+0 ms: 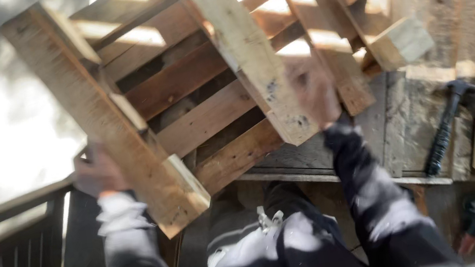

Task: The person assembles a wooden pallet by positioning planks and hammering nails to secure them. They repeatedly pick up nails, align the wood, and drive the nails in with a hammer.

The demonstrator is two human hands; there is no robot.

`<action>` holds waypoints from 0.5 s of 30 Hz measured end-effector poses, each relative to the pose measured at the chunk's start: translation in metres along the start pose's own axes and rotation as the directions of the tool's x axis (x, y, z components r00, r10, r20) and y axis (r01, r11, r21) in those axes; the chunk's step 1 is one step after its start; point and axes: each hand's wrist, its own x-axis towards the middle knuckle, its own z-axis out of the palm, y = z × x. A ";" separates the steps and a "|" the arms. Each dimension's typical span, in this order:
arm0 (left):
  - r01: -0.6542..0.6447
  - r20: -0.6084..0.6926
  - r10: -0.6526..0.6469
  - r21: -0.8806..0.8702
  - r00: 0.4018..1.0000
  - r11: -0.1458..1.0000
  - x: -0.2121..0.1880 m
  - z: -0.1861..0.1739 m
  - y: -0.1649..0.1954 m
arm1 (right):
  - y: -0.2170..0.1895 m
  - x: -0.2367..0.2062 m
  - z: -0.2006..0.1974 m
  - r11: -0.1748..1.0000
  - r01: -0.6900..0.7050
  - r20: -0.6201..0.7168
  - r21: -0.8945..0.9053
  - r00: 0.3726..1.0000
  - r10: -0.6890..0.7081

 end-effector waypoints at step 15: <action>-0.087 0.039 0.080 0.202 0.996 0.976 -0.100 -0.061 0.011 | 0.078 0.013 0.044 0.932 -0.015 0.159 0.363 0.986 -0.046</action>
